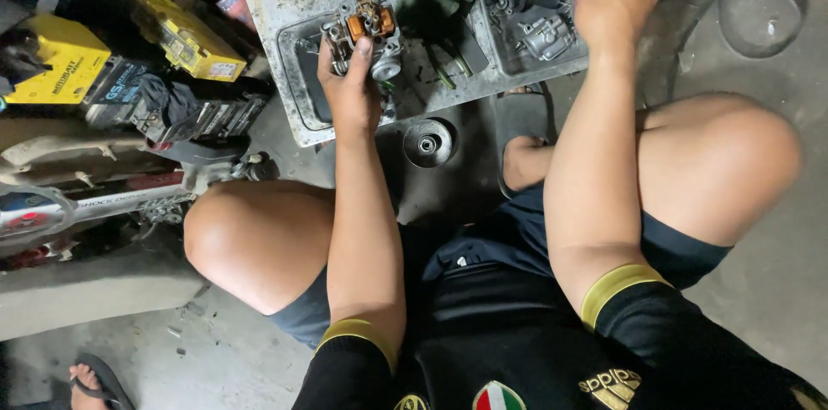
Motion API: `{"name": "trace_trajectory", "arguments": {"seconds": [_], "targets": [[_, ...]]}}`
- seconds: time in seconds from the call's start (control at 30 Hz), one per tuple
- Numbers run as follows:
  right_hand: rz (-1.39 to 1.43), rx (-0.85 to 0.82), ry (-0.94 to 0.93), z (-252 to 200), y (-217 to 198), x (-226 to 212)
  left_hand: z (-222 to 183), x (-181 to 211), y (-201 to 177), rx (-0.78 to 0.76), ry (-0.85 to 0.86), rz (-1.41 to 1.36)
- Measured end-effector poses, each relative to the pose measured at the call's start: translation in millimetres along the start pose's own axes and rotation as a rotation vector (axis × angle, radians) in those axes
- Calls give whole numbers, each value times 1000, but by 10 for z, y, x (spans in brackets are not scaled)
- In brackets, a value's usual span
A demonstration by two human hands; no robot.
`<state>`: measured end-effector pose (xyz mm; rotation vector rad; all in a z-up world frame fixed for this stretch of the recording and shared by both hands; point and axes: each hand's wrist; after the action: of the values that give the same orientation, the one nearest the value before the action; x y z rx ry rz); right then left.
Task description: Using a screwdriver to clean and inspect a motorcycle carburetor while sitting on the floor.
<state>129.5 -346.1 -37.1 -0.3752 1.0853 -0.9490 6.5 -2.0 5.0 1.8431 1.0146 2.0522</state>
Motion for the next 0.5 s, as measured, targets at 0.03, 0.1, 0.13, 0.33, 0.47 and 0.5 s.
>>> {"name": "trace_trajectory", "arguments": {"seconds": [0.03,0.1,0.13,0.33,0.47,0.5], "targets": [[-1,-1,1,2,-17,23,4,-2,-6,1,-2,-1],[2,14,-20,9,-51,65,14,-3,-16,6,-11,4],[1,12,-19,-5,-60,88,6,-27,-43,7,-13,3],[403,-196,348,-7,-108,-162,-2,-62,-84,24,-23,91],[452,-227,350,5,-113,-264,-8,0,-9,-24,-14,144],[455,-234,335,-5,-128,-298,-29,37,20,-71,-1,162]]}}
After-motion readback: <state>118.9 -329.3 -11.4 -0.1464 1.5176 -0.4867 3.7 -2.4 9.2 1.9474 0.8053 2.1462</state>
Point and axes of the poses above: each hand's wrist, its own z-axis towards the middle knuckle, its own y-axis out of the palm, x = y × z, and after that the axes turned 3 degrees about -y, right-handed
